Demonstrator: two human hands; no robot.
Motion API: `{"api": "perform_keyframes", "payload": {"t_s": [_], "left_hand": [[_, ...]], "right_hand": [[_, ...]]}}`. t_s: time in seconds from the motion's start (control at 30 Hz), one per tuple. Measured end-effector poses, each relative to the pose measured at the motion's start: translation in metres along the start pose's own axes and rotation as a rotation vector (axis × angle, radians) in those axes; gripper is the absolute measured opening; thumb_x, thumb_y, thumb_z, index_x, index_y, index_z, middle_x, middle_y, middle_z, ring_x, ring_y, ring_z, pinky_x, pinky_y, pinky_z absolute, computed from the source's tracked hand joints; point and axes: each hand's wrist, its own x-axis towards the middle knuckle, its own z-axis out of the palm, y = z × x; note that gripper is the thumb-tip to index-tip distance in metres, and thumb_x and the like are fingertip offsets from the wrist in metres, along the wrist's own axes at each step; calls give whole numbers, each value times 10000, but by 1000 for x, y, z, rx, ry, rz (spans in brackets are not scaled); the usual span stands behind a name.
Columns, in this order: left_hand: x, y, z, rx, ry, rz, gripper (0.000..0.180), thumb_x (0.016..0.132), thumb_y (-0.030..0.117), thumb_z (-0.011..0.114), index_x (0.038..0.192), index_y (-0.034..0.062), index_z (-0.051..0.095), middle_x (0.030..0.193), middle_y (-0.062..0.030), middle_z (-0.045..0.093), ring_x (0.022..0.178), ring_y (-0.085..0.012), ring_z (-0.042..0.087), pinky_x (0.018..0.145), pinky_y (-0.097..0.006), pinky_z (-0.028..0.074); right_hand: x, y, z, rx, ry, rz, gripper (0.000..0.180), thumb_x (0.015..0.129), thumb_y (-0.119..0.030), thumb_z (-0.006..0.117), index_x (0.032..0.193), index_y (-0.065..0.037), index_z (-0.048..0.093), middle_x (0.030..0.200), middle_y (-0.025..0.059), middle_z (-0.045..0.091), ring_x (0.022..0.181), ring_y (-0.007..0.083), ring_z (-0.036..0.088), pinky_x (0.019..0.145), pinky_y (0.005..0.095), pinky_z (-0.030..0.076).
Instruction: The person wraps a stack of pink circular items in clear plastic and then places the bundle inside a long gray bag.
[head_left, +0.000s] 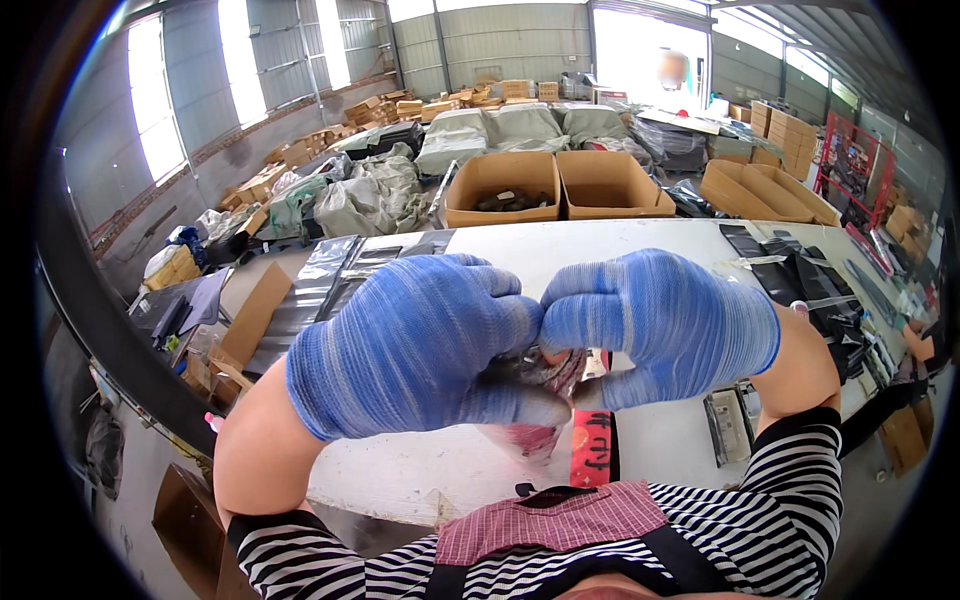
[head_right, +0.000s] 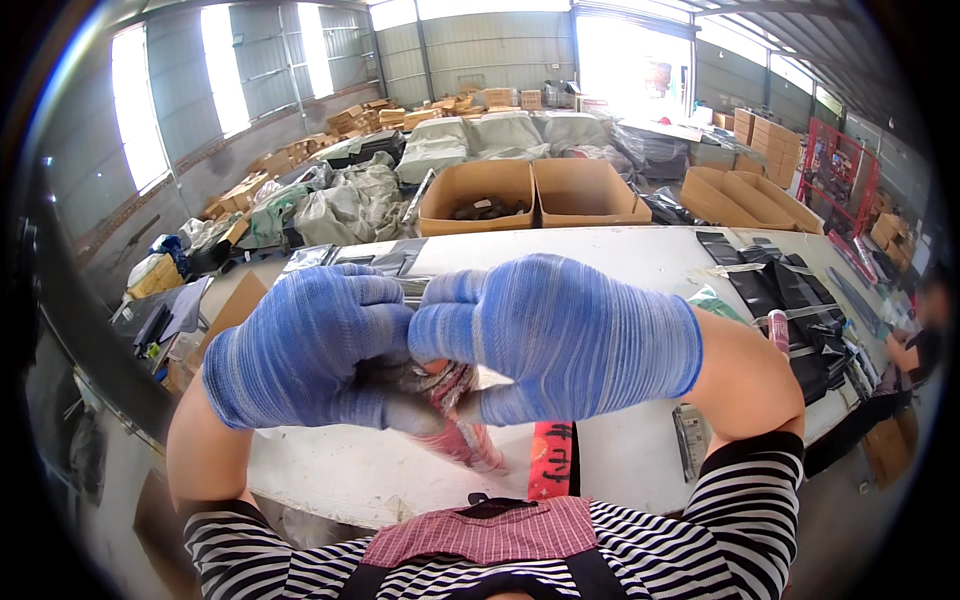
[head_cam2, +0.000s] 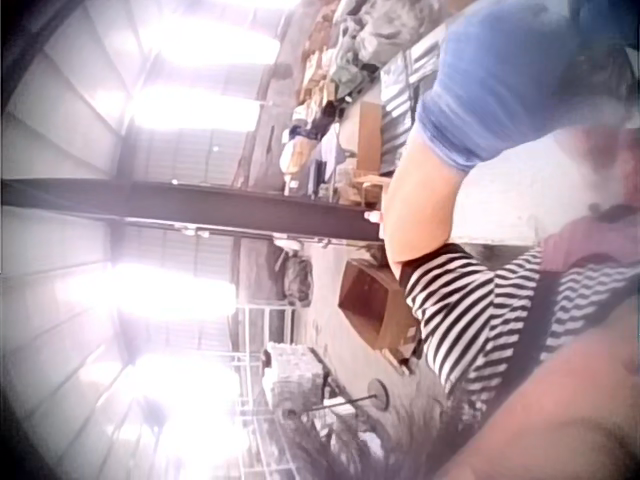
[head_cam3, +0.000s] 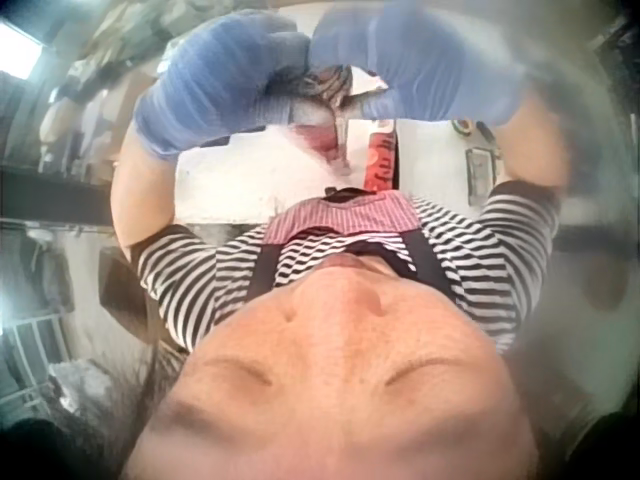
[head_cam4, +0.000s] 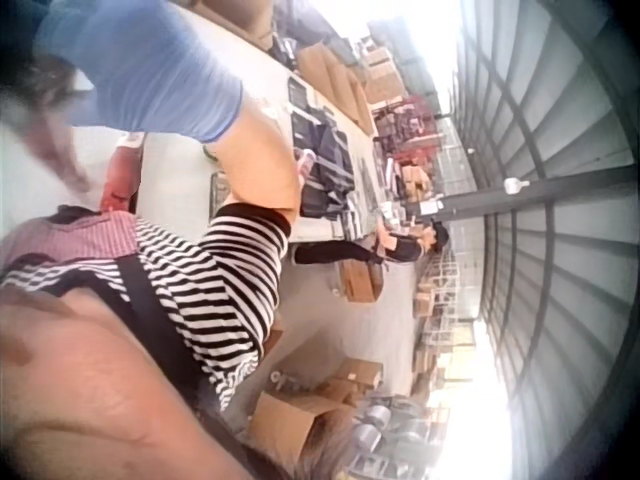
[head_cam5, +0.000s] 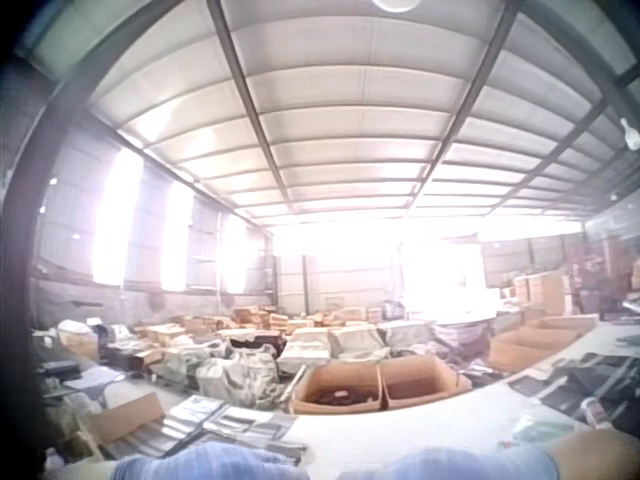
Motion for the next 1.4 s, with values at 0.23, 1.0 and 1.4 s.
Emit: {"api": "perform_keyframes", "payload": {"t_s": [0.23,1.0,1.4], "left_hand": [[-8,-14,2,-242,38,301,308,794,325,788,890,74,639,856,-85,572,818,-309,573,742,-402,485],[-72,-47,68,-641,832,-61,209,848,111,701,678,81,582,634,-41,562,542,-132,554,503,-290,438],[-31,-70,138,-1229,441,-326,883,718,382,872,1380,-45,473,1253,-62,613,1110,-112,555,986,-290,452]], "right_hand": [[-1,-13,-5,20,-42,98,428,751,-237,784,1112,-67,626,984,122,640,867,311,669,753,376,541],[-62,21,12,170,178,-89,277,819,-298,770,945,-105,617,682,54,515,628,270,584,589,397,490],[-22,92,135,471,913,126,337,832,-176,786,755,-65,477,729,-1,445,666,123,427,610,274,389]]}}
